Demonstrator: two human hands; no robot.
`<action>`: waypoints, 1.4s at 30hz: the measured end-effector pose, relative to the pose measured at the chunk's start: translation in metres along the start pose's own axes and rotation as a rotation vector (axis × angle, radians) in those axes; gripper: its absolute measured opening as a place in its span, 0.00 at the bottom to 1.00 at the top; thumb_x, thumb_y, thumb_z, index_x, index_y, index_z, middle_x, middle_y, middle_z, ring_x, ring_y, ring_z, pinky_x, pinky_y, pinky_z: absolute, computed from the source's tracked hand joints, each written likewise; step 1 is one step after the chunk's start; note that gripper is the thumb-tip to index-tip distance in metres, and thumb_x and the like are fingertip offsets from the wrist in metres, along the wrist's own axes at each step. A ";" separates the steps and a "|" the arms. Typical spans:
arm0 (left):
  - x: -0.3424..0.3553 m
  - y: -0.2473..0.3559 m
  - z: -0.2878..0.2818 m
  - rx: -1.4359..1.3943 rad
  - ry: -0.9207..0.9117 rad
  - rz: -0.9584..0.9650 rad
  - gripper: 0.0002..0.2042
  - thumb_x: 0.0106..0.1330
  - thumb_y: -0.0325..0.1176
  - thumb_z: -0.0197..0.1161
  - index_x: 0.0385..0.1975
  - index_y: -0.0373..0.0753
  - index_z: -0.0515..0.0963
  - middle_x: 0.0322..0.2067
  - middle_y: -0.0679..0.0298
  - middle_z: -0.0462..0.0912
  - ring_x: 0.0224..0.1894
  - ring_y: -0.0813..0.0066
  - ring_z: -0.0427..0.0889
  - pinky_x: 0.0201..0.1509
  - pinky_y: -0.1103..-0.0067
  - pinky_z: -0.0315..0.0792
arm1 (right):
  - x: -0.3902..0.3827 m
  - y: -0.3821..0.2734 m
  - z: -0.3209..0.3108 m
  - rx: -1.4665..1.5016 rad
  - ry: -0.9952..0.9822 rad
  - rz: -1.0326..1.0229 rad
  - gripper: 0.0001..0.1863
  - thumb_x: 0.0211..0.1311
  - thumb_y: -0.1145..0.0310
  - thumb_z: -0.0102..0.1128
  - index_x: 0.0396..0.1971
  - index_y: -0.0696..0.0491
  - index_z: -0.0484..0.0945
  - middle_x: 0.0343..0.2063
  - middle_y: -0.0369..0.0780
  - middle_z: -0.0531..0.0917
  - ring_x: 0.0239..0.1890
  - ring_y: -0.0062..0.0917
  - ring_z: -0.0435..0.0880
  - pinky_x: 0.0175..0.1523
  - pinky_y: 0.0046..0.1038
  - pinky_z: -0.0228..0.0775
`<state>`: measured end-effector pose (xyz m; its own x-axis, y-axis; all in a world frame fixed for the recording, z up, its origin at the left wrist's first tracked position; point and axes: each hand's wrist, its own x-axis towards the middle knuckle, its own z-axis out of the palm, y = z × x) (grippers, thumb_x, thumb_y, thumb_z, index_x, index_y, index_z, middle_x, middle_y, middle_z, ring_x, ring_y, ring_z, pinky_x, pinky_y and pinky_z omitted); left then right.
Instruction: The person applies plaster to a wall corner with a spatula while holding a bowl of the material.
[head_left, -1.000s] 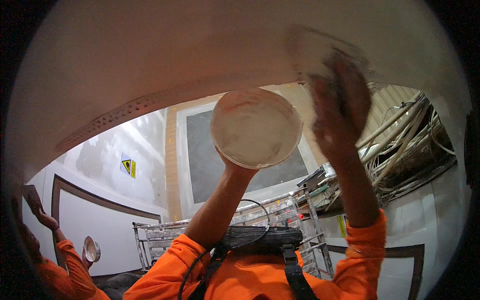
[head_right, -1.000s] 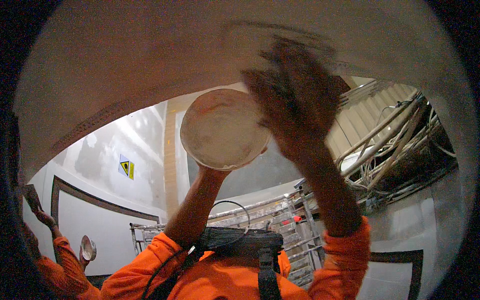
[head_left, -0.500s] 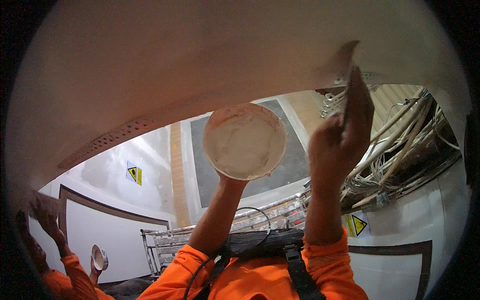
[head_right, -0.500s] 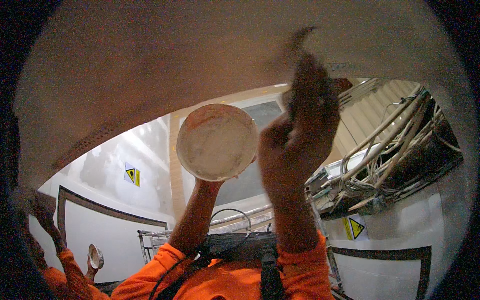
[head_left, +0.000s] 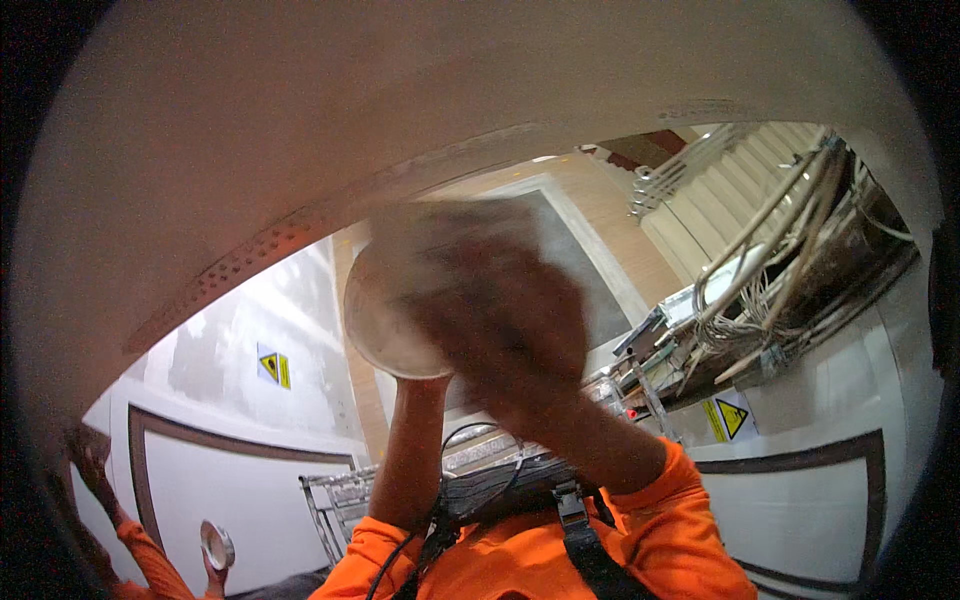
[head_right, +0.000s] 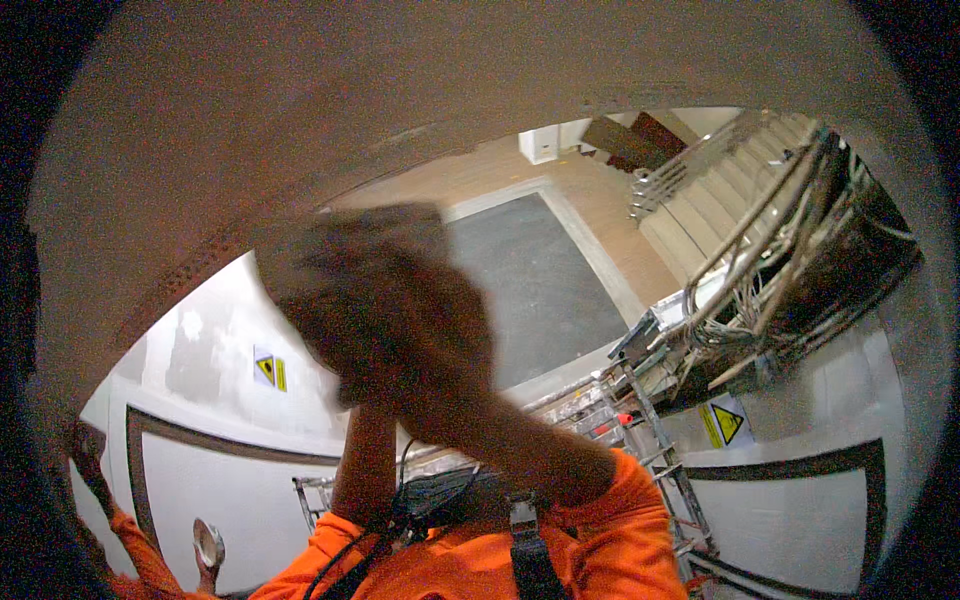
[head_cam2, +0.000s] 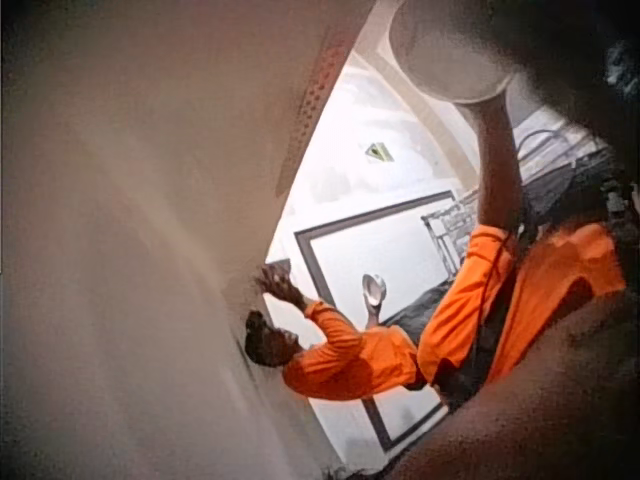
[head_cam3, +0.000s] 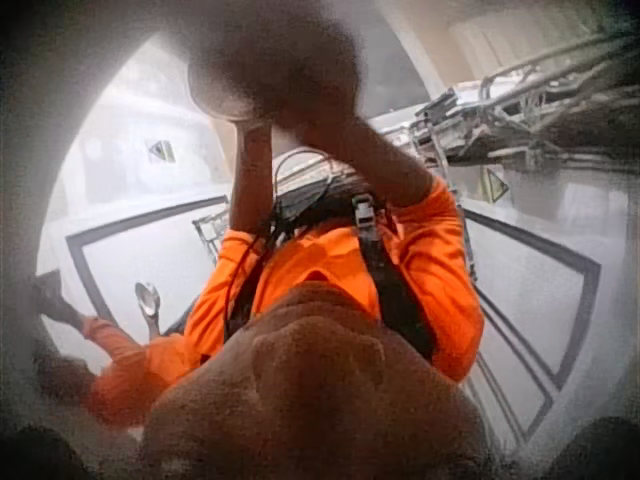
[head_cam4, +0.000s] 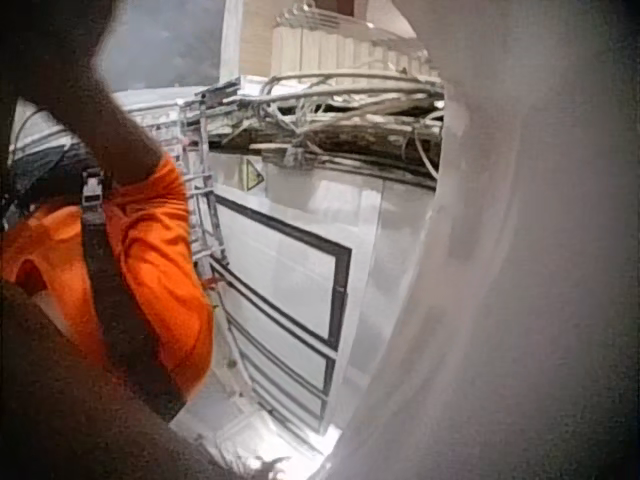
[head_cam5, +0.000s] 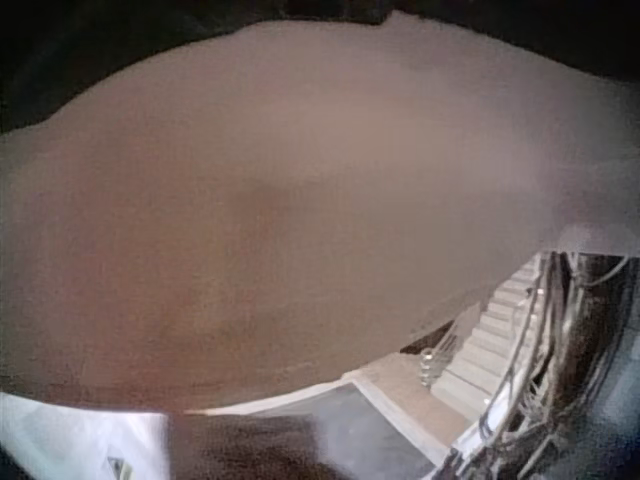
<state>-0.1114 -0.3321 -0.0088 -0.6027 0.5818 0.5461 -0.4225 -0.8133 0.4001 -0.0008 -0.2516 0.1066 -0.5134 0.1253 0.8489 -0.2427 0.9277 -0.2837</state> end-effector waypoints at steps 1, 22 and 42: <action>-0.006 0.012 -0.004 0.011 -0.011 0.003 0.41 0.49 0.68 0.51 0.62 0.54 0.50 0.61 0.55 0.54 0.61 0.50 0.57 0.55 0.49 0.62 | 0.010 0.024 -0.010 -0.011 -0.117 0.121 0.16 0.61 0.65 0.48 0.48 0.48 0.75 0.46 0.45 0.76 0.50 0.37 0.73 0.53 0.37 0.64; 0.093 -0.128 0.023 0.009 0.064 -0.037 0.38 0.56 0.63 0.48 0.62 0.49 0.49 0.62 0.58 0.53 0.63 0.57 0.54 0.63 0.57 0.52 | 0.013 0.129 -0.056 -0.379 0.256 -0.160 0.19 0.56 0.59 0.55 0.48 0.47 0.75 0.48 0.45 0.74 0.51 0.35 0.73 0.54 0.37 0.62; 0.117 -0.178 0.021 0.106 0.143 -0.181 0.37 0.56 0.61 0.48 0.62 0.47 0.50 0.61 0.59 0.55 0.63 0.60 0.55 0.65 0.61 0.51 | 0.057 0.197 -0.094 -0.347 0.483 -0.035 0.19 0.59 0.65 0.49 0.50 0.52 0.72 0.52 0.47 0.71 0.55 0.38 0.69 0.59 0.38 0.58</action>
<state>-0.0919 -0.1190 -0.0010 -0.6163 0.7044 0.3523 -0.4636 -0.6861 0.5607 0.0000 -0.0288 0.1410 -0.0576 0.1635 0.9849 0.0721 0.9846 -0.1592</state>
